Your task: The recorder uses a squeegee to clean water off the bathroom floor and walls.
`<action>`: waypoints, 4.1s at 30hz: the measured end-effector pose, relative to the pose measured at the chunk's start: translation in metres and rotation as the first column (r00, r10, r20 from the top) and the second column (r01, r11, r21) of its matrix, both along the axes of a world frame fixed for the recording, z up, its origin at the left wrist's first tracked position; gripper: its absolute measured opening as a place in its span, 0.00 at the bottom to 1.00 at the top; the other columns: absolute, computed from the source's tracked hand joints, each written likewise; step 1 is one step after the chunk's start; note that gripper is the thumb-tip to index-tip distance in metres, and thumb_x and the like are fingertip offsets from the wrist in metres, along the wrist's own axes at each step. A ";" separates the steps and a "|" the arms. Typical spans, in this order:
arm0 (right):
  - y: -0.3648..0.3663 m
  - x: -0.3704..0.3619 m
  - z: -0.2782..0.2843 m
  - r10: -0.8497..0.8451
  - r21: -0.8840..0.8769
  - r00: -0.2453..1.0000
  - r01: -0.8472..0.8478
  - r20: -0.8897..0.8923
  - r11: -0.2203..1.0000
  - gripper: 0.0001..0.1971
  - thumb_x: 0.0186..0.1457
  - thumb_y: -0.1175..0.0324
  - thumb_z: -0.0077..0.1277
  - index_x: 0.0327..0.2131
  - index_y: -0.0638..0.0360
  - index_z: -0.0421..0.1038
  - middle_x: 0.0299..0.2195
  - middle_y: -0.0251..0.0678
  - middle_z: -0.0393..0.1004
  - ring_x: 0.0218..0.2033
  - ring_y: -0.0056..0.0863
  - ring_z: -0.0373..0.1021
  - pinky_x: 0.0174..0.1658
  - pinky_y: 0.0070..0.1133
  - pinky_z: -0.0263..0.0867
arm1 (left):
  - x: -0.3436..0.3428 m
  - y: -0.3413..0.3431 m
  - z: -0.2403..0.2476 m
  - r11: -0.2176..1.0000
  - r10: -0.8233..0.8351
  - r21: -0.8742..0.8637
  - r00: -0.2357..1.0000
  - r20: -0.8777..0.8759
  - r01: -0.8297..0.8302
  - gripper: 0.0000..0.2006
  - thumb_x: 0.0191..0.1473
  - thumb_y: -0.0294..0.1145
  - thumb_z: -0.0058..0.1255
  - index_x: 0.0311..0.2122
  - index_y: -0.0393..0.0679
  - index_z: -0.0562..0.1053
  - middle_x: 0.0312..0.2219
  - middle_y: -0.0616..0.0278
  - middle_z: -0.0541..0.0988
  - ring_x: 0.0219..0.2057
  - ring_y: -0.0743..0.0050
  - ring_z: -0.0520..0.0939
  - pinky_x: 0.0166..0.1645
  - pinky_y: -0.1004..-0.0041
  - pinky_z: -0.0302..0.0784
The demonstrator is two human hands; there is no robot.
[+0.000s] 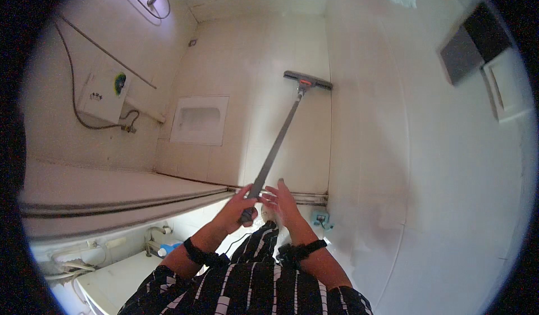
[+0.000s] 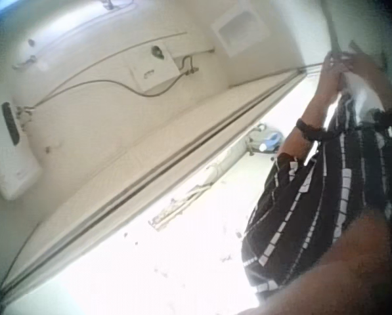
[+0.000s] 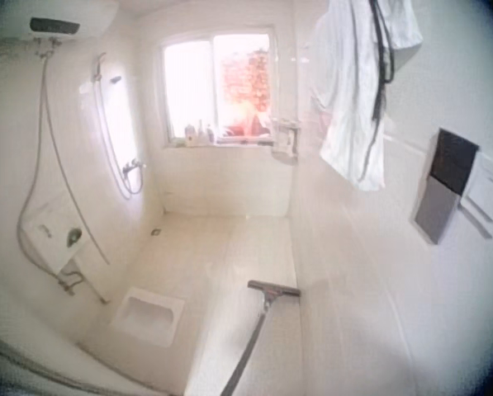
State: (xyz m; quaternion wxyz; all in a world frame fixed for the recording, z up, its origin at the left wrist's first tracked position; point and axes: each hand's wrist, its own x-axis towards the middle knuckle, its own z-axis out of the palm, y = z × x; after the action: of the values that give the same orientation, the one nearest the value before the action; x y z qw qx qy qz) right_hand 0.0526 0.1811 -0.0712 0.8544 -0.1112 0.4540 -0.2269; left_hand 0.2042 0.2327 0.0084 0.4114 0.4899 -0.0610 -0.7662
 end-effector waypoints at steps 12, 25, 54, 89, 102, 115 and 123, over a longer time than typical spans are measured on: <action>-0.085 0.115 -0.040 -0.292 0.147 0.954 0.279 0.069 0.949 0.16 0.56 0.56 0.35 0.40 0.57 0.51 0.34 0.45 0.62 0.29 0.36 0.64 0.32 0.32 0.67 | 0.077 -0.015 0.041 0.993 -0.117 0.022 0.993 -0.011 0.117 0.31 0.47 0.25 0.45 0.56 0.45 0.47 0.17 0.60 0.67 0.16 0.75 0.71 0.13 0.78 0.63; -0.182 0.145 -0.079 -0.150 0.039 0.932 0.172 -0.331 0.984 0.10 0.57 0.56 0.29 0.38 0.48 0.50 0.18 0.34 0.58 0.12 0.22 0.58 0.13 0.20 0.58 | 0.075 -0.108 0.001 0.984 0.039 0.171 0.999 0.018 -0.042 0.33 0.49 0.29 0.45 0.59 0.49 0.45 0.26 0.60 0.69 0.16 0.78 0.70 0.12 0.81 0.62; -0.376 0.154 -0.130 0.170 0.112 0.981 -0.180 0.092 0.977 0.12 0.55 0.62 0.41 0.27 0.63 0.63 0.22 0.40 0.68 0.26 0.34 0.67 0.33 0.28 0.67 | 0.143 -0.225 0.092 0.919 -0.266 0.330 0.957 0.116 0.216 0.39 0.46 0.32 0.51 0.60 0.47 0.42 0.27 0.63 0.68 0.19 0.81 0.68 0.20 0.81 0.65; -0.616 0.283 -0.161 0.450 0.070 0.710 -0.495 -0.542 0.866 0.19 0.56 0.57 0.35 0.34 0.68 0.56 0.20 0.41 0.65 0.18 0.37 0.68 0.23 0.33 0.68 | 0.209 -0.385 -0.022 0.988 -0.117 0.121 0.979 0.168 0.098 0.35 0.51 0.31 0.46 0.60 0.45 0.42 0.42 0.62 0.65 0.37 0.79 0.68 0.43 0.78 0.66; -0.741 0.311 -0.187 0.368 0.086 0.895 -0.358 -0.251 0.930 0.13 0.54 0.62 0.41 0.30 0.65 0.58 0.21 0.40 0.65 0.24 0.30 0.68 0.23 0.26 0.66 | 0.237 -0.531 0.002 0.888 -0.459 0.316 0.625 0.632 0.333 0.37 0.44 0.31 0.49 0.59 0.56 0.46 0.27 0.45 0.73 0.30 0.48 0.76 0.36 0.64 0.71; -0.584 0.291 -0.181 0.236 0.468 0.954 -0.126 -0.185 0.875 0.15 0.56 0.57 0.37 0.27 0.60 0.57 0.23 0.40 0.63 0.23 0.34 0.63 0.28 0.32 0.63 | 0.208 -0.303 0.010 0.879 -0.473 0.345 0.697 0.538 0.330 0.31 0.51 0.29 0.40 0.58 0.61 0.45 0.35 0.52 0.74 0.35 0.61 0.76 0.41 0.68 0.70; -0.370 0.300 -0.155 0.953 -0.381 0.229 -0.878 0.198 0.290 0.17 0.58 0.58 0.34 0.40 0.64 0.57 0.41 0.44 0.64 0.47 0.36 0.61 0.56 0.32 0.52 | 0.245 -0.130 0.126 0.524 -0.804 0.755 0.522 0.286 0.394 0.27 0.42 0.35 0.47 0.50 0.52 0.57 0.23 0.51 0.75 0.25 0.49 0.77 0.30 0.57 0.70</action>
State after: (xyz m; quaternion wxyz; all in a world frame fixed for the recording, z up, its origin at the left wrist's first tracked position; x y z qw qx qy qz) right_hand 0.3525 -0.1890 -0.2265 0.8781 -0.3893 0.0964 0.2611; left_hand 0.4488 0.1028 0.1346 -0.1248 0.7525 -0.1176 -0.6358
